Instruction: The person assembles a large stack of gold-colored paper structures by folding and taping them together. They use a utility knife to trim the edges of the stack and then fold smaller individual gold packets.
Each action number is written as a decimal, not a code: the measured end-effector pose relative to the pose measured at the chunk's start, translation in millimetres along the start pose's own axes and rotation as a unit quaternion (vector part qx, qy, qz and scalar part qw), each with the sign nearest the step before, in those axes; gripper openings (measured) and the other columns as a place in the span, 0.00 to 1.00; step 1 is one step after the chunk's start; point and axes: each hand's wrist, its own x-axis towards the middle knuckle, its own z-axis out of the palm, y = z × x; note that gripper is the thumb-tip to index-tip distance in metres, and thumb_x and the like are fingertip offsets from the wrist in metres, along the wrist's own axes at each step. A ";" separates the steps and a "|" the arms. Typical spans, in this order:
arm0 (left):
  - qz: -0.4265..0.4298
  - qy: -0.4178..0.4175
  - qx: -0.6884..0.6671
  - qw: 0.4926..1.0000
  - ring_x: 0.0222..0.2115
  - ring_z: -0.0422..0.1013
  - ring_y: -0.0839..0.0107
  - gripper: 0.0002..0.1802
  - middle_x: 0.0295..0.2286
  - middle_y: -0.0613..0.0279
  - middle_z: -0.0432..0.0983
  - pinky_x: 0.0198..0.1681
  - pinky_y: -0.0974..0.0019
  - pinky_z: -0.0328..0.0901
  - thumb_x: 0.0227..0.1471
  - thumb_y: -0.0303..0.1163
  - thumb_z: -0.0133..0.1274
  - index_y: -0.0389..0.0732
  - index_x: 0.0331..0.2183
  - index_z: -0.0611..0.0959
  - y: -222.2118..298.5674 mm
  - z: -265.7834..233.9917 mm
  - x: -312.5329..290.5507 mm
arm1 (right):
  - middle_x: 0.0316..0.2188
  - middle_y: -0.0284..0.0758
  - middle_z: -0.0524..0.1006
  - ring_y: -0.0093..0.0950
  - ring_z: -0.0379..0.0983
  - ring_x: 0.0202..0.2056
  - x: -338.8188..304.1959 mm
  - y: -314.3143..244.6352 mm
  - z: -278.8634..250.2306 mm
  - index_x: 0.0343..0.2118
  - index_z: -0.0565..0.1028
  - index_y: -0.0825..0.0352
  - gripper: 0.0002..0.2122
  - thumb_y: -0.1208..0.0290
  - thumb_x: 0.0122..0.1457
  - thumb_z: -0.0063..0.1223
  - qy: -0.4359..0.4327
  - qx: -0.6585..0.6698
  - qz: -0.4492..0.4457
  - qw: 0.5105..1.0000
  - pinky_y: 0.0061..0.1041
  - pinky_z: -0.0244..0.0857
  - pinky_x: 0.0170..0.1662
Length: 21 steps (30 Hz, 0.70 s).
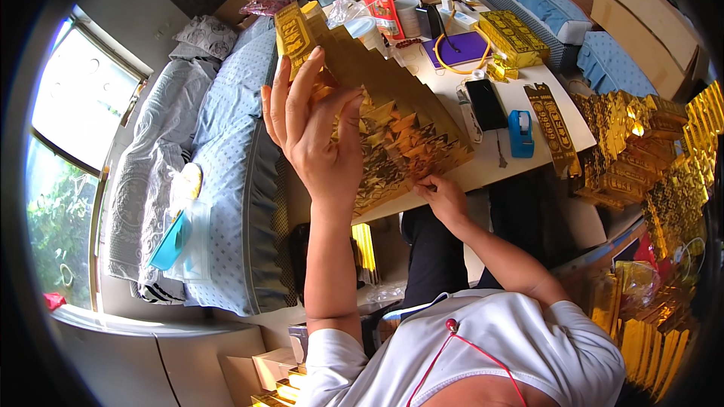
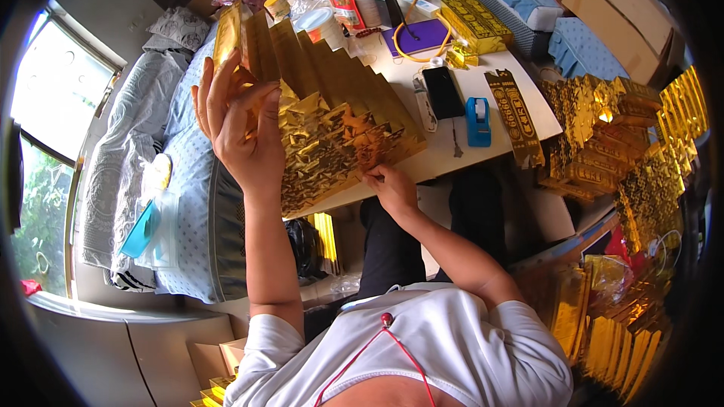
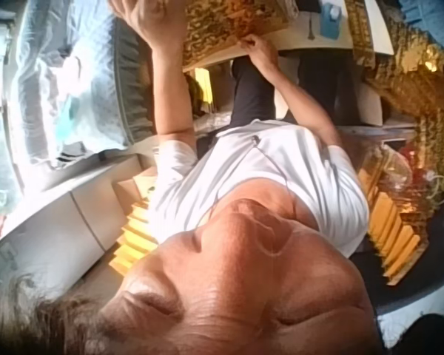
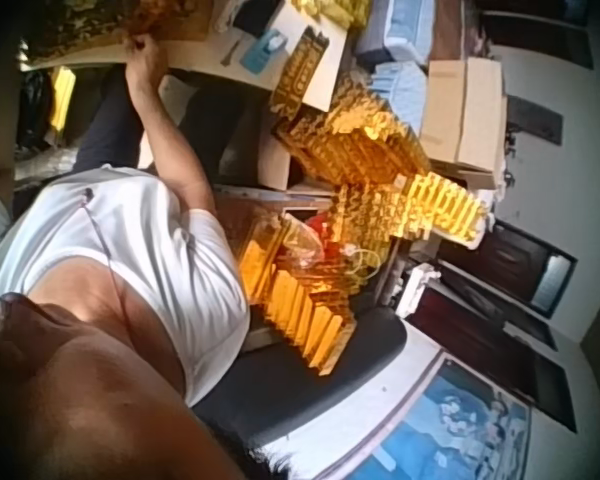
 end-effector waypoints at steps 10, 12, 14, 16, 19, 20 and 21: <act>0.005 -0.001 -0.020 1.000 0.62 0.60 0.55 0.04 0.54 0.64 0.74 0.67 0.46 0.46 0.48 0.27 0.62 0.44 0.30 0.85 -2.7 1.6 -0.4 | 0.31 0.38 0.82 0.39 0.78 0.34 0.1 -0.8 -0.2 0.34 0.81 0.62 0.10 0.60 0.57 0.62 0.008 0.012 -0.009 1.000 0.34 0.68 0.36; 0.008 0.002 -0.024 1.000 0.62 0.60 0.54 0.04 0.54 0.63 0.74 0.67 0.46 0.46 0.48 0.27 0.62 0.44 0.30 0.85 -3.5 1.9 -0.6 | 0.30 0.38 0.81 0.39 0.78 0.34 -0.2 -0.5 -0.1 0.34 0.80 0.62 0.10 0.60 0.57 0.62 0.008 0.012 -0.010 1.000 0.34 0.68 0.36; 0.012 0.005 -0.026 1.000 0.62 0.60 0.54 0.04 0.54 0.63 0.75 0.67 0.46 0.46 0.48 0.27 0.63 0.44 0.30 0.85 -3.9 2.8 -0.5 | 0.30 0.38 0.81 0.39 0.78 0.34 0.0 -0.4 0.3 0.33 0.80 0.62 0.10 0.60 0.57 0.61 0.010 0.008 -0.011 1.000 0.34 0.68 0.36; 0.014 0.009 -0.026 1.000 0.62 0.60 0.54 0.04 0.53 0.63 0.75 0.67 0.46 0.46 0.48 0.26 0.62 0.44 0.30 0.85 -3.7 3.6 -1.0 | 0.29 0.38 0.81 0.39 0.79 0.34 -0.2 0.3 1.4 0.34 0.81 0.62 0.11 0.59 0.57 0.61 0.018 -0.003 -0.010 1.000 0.34 0.68 0.36; 0.028 0.014 -0.014 0.999 0.62 0.61 0.53 0.04 0.53 0.63 0.75 0.67 0.45 0.46 0.48 0.25 0.62 0.44 0.30 0.85 -6.3 5.1 -2.2 | 0.29 0.38 0.81 0.39 0.79 0.33 0.0 0.6 2.4 0.34 0.81 0.61 0.11 0.58 0.57 0.61 0.020 -0.004 -0.011 1.000 0.34 0.68 0.36; 0.031 0.014 -0.009 0.999 0.62 0.61 0.53 0.04 0.53 0.63 0.75 0.67 0.45 0.47 0.48 0.25 0.62 0.44 0.30 0.85 -6.6 5.1 -2.4 | 0.29 0.38 0.81 0.39 0.79 0.33 0.1 0.5 2.7 0.34 0.81 0.61 0.12 0.57 0.57 0.61 0.019 -0.001 -0.012 1.000 0.34 0.68 0.35; 0.035 0.013 -0.005 0.999 0.61 0.61 0.53 0.04 0.53 0.63 0.75 0.67 0.45 0.47 0.48 0.25 0.61 0.44 0.30 0.85 -6.7 5.5 -2.4 | 0.29 0.38 0.81 0.39 0.79 0.33 0.3 -0.4 2.6 0.34 0.81 0.61 0.12 0.57 0.57 0.61 0.018 -0.006 -0.007 1.000 0.35 0.68 0.36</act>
